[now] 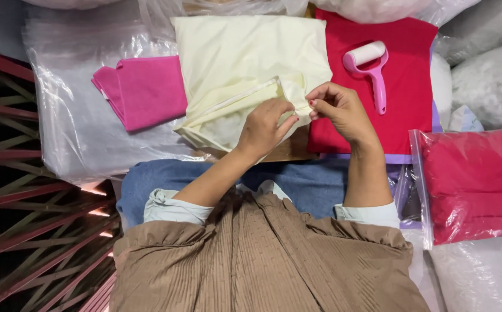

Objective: Filling a pillowcase with white fiberfill stuffing from large bags and smoothing it out.

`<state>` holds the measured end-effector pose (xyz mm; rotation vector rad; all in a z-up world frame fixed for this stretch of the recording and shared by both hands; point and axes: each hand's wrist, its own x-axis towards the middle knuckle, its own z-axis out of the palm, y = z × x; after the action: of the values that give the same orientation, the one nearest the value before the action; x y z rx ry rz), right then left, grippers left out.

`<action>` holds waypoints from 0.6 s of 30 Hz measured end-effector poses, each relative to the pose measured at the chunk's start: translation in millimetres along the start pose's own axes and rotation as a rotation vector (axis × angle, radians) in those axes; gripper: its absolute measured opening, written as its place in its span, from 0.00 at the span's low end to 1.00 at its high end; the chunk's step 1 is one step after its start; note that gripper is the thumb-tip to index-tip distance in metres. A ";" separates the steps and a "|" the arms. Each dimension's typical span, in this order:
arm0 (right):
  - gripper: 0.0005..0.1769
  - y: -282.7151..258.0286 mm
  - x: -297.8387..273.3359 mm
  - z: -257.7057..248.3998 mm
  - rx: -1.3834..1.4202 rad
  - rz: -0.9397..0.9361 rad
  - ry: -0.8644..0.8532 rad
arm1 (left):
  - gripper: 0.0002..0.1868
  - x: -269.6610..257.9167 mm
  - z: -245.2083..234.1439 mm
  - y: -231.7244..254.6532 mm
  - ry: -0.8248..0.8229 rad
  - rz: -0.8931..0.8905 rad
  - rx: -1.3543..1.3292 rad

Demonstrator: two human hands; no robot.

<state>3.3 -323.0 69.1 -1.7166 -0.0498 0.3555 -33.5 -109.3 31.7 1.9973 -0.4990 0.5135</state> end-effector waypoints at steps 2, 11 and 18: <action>0.07 -2.1 -4.2 6.1 -0.022 -0.012 -0.025 | 0.09 -3.5 1.9 -1.8 0.008 0.039 0.050; 0.21 -16.0 -14.6 12.1 -0.327 -0.097 -0.090 | 0.04 -2.3 -4.3 -3.1 -0.155 -0.141 0.011; 0.10 -22.7 -23.8 22.1 -0.933 -0.273 -0.092 | 0.04 -8.5 5.3 -16.0 -0.267 -0.668 -0.399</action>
<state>-21.4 -303.3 93.1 -2.5673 -0.5895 0.2108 -31.0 -105.9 13.2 1.7104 -0.0582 -0.2525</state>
